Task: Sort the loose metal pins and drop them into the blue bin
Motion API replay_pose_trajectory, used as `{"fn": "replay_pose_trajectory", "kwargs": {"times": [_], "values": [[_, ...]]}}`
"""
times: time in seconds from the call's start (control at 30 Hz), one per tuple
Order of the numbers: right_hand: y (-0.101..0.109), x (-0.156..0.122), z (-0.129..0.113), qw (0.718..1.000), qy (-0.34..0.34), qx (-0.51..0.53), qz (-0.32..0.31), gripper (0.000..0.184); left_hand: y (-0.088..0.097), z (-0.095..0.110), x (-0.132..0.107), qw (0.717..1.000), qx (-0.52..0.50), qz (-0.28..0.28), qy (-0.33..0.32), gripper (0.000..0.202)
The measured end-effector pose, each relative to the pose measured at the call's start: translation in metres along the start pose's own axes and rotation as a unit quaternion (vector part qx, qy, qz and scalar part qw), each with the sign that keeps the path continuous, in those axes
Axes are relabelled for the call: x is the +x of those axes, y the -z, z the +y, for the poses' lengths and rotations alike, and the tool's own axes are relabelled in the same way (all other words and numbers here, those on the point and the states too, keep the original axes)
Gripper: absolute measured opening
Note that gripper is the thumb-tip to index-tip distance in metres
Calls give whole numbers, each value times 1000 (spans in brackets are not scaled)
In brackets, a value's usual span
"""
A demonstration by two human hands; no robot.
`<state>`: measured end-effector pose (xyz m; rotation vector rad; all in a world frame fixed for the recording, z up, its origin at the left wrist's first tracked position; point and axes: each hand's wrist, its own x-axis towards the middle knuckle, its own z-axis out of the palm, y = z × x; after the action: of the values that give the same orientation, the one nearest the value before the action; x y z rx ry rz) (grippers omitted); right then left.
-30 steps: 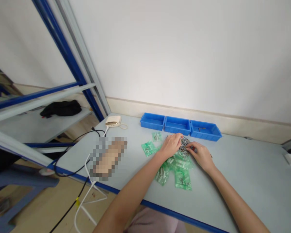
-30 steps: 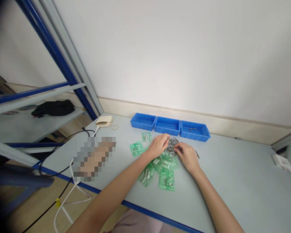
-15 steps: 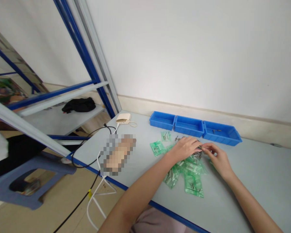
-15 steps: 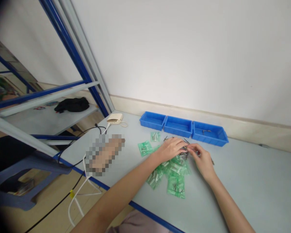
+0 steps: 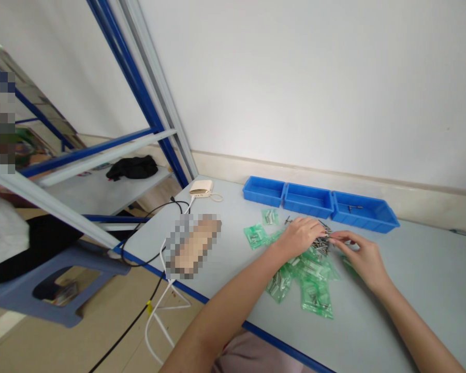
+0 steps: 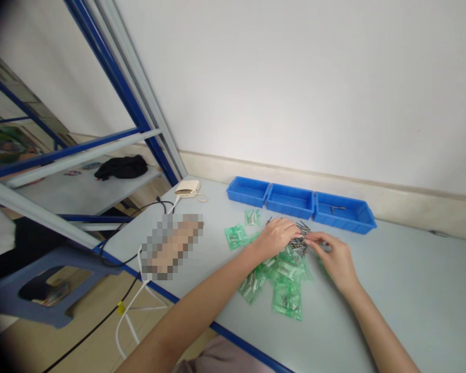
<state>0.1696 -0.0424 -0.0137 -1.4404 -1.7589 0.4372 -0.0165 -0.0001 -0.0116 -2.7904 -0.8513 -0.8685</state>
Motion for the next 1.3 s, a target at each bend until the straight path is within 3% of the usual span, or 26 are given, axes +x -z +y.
{"fn": "replay_pose_trajectory", "kwargs": {"times": [0.13,0.43,0.67,0.97,1.3], "values": [[0,-1,2,1000,22,-15,10,44,1,1,1,1000,-2,-9,13,30],[1,-1,0,1000,-8,8,-9,46,-3,-1,-1,1000,-8,-17,7,25],[3,-2,-1,1000,0,-13,13,44,-4,1,0,1000,-4,-16,23,29],[5,-2,-5,999,-29,41,-14,38,6,3,1,999,20,-36,4,30],[6,-3,-2,999,-13,11,-31,37,3,5,1,1000,4,-25,7,34]]}}
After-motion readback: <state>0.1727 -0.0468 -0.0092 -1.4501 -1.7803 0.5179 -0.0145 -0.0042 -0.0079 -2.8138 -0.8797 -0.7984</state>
